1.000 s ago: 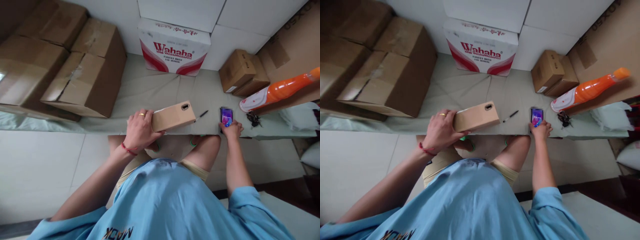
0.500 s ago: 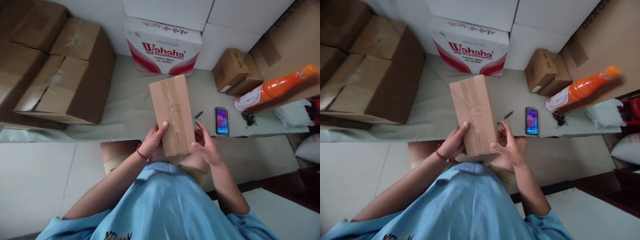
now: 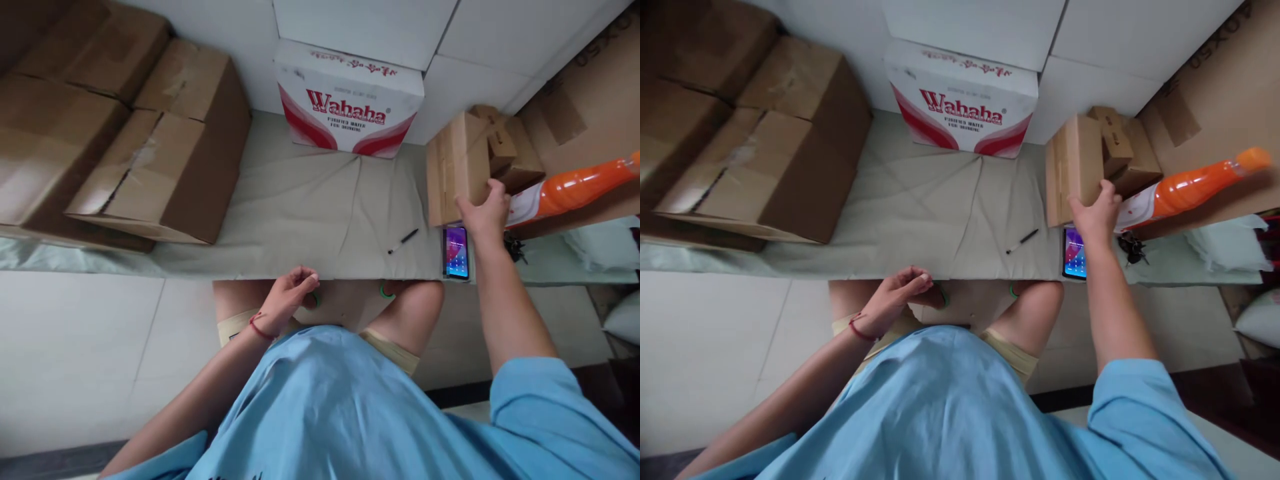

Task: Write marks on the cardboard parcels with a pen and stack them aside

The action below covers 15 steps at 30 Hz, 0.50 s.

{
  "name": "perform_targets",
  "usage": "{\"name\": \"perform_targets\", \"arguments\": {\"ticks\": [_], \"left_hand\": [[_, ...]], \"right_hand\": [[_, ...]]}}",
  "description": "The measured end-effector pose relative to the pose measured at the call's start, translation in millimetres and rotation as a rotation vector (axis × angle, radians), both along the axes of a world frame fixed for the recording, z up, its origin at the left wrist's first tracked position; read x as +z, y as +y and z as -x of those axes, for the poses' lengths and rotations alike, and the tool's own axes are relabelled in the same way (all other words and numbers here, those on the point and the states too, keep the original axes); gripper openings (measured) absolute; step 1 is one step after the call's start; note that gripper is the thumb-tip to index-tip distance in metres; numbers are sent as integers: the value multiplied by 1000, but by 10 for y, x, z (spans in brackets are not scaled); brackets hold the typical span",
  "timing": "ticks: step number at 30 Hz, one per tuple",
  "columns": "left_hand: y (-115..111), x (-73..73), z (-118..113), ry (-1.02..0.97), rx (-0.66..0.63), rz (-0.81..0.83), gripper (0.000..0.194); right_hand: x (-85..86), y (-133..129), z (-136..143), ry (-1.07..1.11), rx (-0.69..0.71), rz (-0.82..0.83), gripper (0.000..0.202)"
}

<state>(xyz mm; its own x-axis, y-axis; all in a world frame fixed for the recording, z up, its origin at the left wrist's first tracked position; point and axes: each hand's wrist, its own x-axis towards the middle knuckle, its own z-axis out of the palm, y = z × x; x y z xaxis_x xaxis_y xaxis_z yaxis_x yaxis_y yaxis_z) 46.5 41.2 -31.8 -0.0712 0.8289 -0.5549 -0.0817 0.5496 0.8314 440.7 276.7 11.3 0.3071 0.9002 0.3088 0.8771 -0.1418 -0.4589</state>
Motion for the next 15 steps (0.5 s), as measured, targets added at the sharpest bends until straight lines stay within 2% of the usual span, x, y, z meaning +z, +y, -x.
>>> {"name": "perform_targets", "arguments": {"ticks": [3, 7, 9, 12, 15], "left_hand": [[-146, -35, 110, 35, 66, -5, 56], [-272, -86, 233, 121, 127, -16, 57], [-294, -119, 300, 184, 144, -24, 57], [-277, -161, 407, 249, 164, -33, 59], [-219, -174, 526, 367, 200, -77, 56]], "right_hand": [[79, 325, 154, -52, -69, 88, 82], [79, 542, 346, -103, -72, 140, 81], [33, 620, 362, -104, -75, 110, 72], [-67, 701, 322, -114, 45, 15, 54], [-191, 672, 345, -163, 196, -52, 59]]}}
